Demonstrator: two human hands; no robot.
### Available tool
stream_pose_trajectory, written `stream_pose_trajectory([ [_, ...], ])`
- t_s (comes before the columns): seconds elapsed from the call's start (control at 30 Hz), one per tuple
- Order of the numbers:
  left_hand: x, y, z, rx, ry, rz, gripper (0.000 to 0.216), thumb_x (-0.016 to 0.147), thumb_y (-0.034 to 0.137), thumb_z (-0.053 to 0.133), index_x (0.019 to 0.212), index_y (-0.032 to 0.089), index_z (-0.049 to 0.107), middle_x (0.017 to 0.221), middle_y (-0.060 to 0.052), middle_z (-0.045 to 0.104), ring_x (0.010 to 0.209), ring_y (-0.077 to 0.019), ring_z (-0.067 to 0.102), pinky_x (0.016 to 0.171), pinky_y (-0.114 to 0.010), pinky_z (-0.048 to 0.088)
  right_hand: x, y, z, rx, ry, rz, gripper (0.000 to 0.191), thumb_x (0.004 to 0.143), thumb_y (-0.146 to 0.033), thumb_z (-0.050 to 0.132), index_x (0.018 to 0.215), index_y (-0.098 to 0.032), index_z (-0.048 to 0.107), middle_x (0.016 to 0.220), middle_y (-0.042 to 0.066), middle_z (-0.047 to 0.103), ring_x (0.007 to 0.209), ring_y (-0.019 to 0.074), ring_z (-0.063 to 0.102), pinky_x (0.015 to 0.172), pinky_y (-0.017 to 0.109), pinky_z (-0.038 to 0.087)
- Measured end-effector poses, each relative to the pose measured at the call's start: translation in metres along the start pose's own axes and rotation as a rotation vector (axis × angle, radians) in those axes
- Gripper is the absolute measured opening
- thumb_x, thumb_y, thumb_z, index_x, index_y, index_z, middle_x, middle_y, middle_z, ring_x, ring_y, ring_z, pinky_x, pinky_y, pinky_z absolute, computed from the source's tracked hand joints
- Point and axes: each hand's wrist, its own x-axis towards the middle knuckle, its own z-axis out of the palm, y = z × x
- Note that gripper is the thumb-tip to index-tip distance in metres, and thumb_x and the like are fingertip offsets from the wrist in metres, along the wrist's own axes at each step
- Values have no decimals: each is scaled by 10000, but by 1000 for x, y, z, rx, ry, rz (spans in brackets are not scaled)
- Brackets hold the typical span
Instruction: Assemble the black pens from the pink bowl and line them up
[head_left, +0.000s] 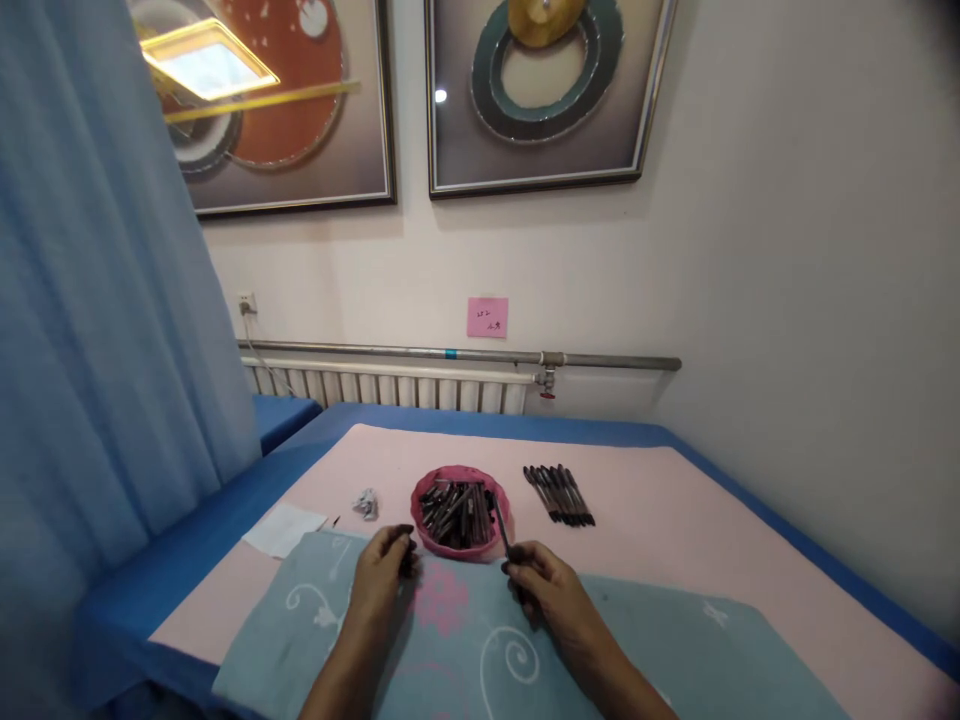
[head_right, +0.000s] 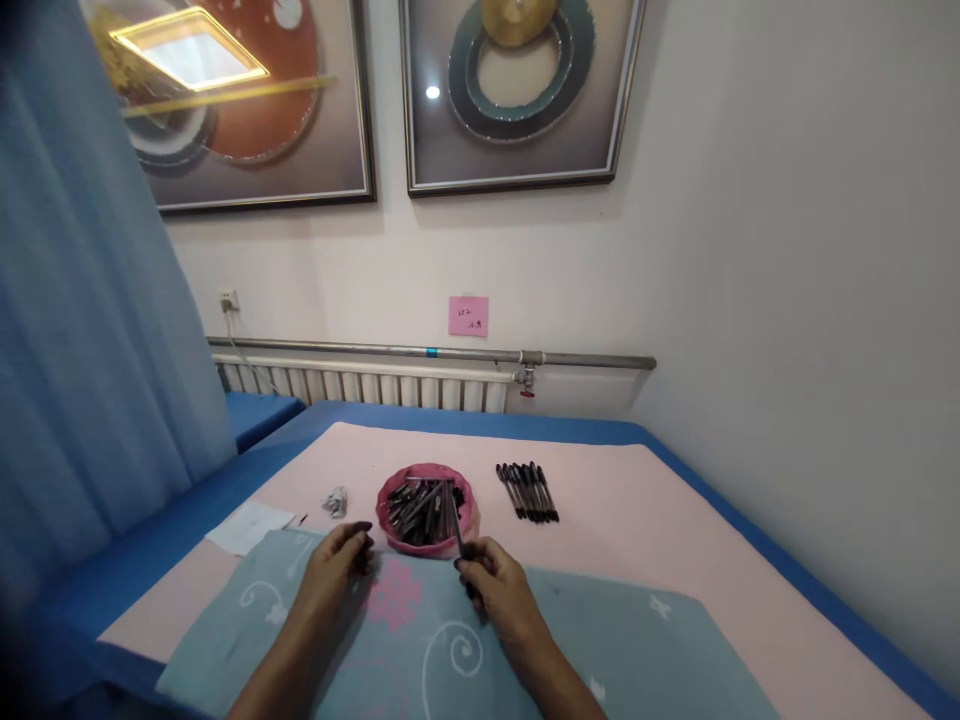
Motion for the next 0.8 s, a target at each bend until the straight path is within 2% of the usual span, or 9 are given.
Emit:
stream_pose_trajectory([
  [0.03, 13, 6, -3, 150, 28, 45, 334, 682, 374, 499, 891, 129, 590, 689, -31, 597, 573, -128, 550, 526, -255, 438, 9, -6, -3, -24, -18, -8, 167, 663, -305, 550, 776, -185, 525, 515, -72, 471, 388, 67, 391, 371, 193, 274],
  [0.1, 40, 17, -6, 244, 45, 77, 326, 682, 349, 491, 893, 123, 596, 765, -66, 625, 651, -154, 578, 576, -276, 461, 30, -19, -8, -74, -22, -44, 139, 655, -289, 543, 748, -186, 527, 505, -76, 456, 397, 71, 392, 389, 200, 295],
  [0.17, 66, 28, -1, 320, 58, 108, 296, 696, 319, 468, 884, 130, 599, 814, -78, 639, 692, -163, 586, 609, -288, 467, 50, -30, -13, -181, -3, -125, 137, 645, -273, 539, 748, -182, 554, 552, -53, 514, 457, 93, 454, 442, 218, 354],
  [0.33, 112, 40, 33, 510, 39, 222, 220, 715, 218, 470, 867, 165, 620, 916, -69, 660, 865, -169, 583, 776, -298, 436, 90, -28, -16, -271, 107, -218, 124, 632, -272, 540, 714, -190, 586, 685, -6, 607, 659, 160, 551, 579, 258, 420],
  [0.43, 126, 38, 55, 617, -29, 262, 209, 710, 160, 483, 850, 174, 637, 918, -49, 673, 874, -151, 586, 806, -275, 421, 102, -10, -18, -263, 171, -243, 169, 659, -313, 533, 756, -187, 591, 776, 26, 640, 762, 189, 569, 648, 281, 433],
  [0.57, 137, 32, 72, 765, -102, 277, 244, 719, 124, 463, 877, 173, 641, 938, -46, 678, 871, -141, 590, 797, -254, 420, 109, 13, -28, -238, 214, -237, 222, 698, -367, 533, 817, -189, 591, 802, 45, 658, 738, 192, 579, 592, 276, 435],
  [0.8, 144, 27, 101, 1069, -243, 264, 251, 717, 113, 477, 871, 185, 661, 948, -83, 676, 925, -185, 574, 832, -286, 384, 113, 21, -40, -236, 247, -225, 239, 693, -380, 563, 839, -195, 604, 803, 48, 666, 689, 183, 582, 542, 263, 430],
])
